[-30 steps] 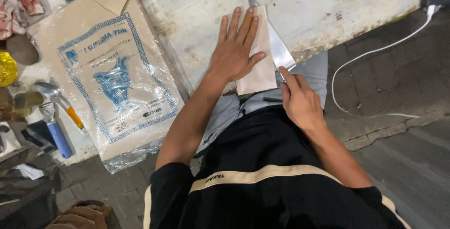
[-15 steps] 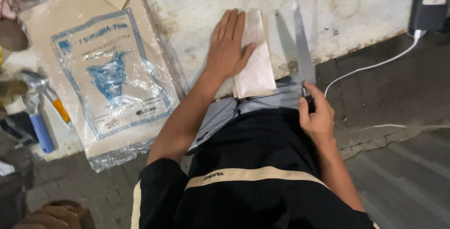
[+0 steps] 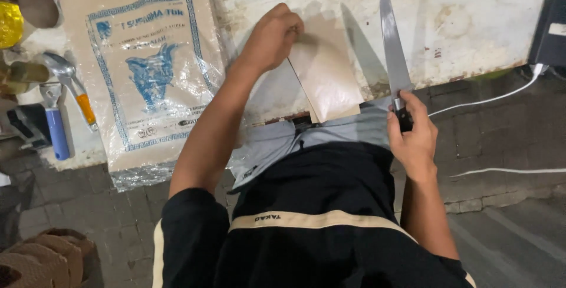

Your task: The person uses a knife to cut a sheet of cardboard on a table, then folds the cut piece and places it inside a small cardboard box. The person repeats this process with another piece of cardboard, folding and inserting it into a second box.

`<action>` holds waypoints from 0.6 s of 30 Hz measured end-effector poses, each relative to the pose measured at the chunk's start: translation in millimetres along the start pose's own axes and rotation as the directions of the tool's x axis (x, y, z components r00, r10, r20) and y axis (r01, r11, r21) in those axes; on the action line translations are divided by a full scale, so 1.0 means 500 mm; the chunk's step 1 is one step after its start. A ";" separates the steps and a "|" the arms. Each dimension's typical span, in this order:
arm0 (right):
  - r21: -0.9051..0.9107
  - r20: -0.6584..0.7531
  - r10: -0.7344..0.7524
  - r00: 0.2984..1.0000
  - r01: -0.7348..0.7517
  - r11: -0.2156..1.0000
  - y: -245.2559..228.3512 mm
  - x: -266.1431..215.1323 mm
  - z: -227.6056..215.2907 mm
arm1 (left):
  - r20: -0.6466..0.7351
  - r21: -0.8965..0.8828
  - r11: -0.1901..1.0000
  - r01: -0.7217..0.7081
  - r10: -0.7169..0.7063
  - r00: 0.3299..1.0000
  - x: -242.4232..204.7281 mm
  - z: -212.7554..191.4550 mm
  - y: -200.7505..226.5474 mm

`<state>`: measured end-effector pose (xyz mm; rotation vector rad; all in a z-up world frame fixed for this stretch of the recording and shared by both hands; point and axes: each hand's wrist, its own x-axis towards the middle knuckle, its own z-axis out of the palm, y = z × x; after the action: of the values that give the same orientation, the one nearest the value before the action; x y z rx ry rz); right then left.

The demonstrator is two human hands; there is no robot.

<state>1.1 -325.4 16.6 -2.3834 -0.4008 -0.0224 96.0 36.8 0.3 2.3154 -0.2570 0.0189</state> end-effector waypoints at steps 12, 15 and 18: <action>0.316 -0.108 0.009 0.994 0.026 0.948 -0.018 -0.032 0.020 | -0.543 -0.537 0.756 -0.373 0.029 0.839 -0.073 -0.108 0.003; 0.360 -0.058 0.032 0.998 -0.009 0.933 -0.019 -0.043 0.006 | -0.599 -0.683 0.629 -0.372 -0.191 0.777 -0.096 -0.065 -0.001; 0.377 0.057 0.170 0.984 -0.179 0.909 0.008 -0.058 -0.005 | -0.553 -0.434 0.839 -0.327 0.038 0.832 -0.117 -0.069 0.001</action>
<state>-25.2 -338.0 12.3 -2.0241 -0.1786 0.1526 41.0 71.9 19.1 1.6535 -0.1792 0.6125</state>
